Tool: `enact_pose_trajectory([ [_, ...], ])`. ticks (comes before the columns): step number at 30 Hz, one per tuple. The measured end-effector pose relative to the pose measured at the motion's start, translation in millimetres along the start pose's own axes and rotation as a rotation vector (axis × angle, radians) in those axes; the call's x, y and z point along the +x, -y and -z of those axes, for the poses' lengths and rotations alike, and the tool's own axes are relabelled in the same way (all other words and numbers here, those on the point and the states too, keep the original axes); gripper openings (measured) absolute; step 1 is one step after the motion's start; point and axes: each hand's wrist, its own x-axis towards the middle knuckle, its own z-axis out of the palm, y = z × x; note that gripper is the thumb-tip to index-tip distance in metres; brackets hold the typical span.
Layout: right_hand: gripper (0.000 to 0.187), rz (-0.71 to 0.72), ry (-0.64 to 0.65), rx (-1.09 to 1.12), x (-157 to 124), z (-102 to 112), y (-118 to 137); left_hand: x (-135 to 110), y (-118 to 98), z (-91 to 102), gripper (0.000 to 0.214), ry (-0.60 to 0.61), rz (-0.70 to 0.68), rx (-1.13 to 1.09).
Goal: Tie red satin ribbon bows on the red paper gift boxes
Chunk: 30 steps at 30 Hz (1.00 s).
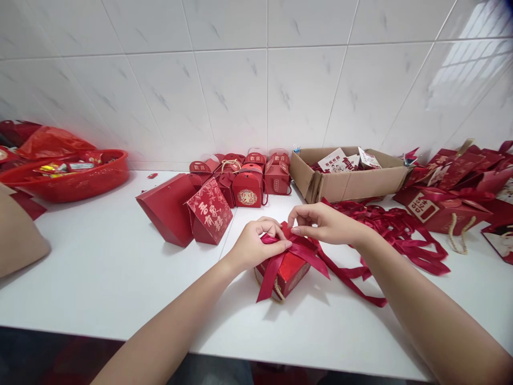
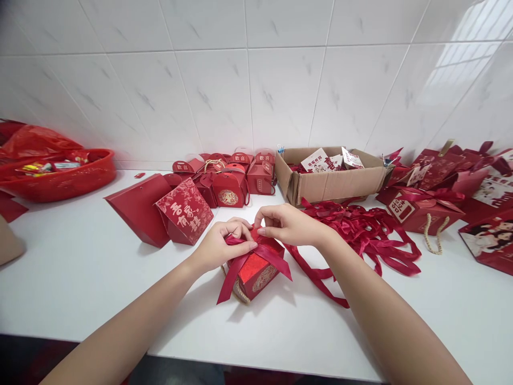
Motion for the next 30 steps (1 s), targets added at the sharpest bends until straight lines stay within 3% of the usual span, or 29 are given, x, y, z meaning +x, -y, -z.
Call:
enact_pose_trajectory([
  [10,0.013,-0.028,-0.009,0.075,1,2,-7,0,0,0.6,0.021,-0.007,-0.002,0.037],
  [17,0.035,-0.18,-0.084,0.165,-8,18,-18,-1,0,-1.3,0.016,-0.038,0.014,0.024],
  [20,0.043,-0.237,-0.003,0.089,-11,23,-17,-1,0,-1.3,0.017,-0.034,0.005,0.038],
  [24,0.029,-0.132,0.155,0.073,-9,22,-15,-1,1,-0.5,0.018,-0.024,0.002,0.039],
  [30,0.022,-0.036,0.064,0.044,-8,18,-10,-1,1,-0.2,0.017,-0.027,0.011,0.031],
])
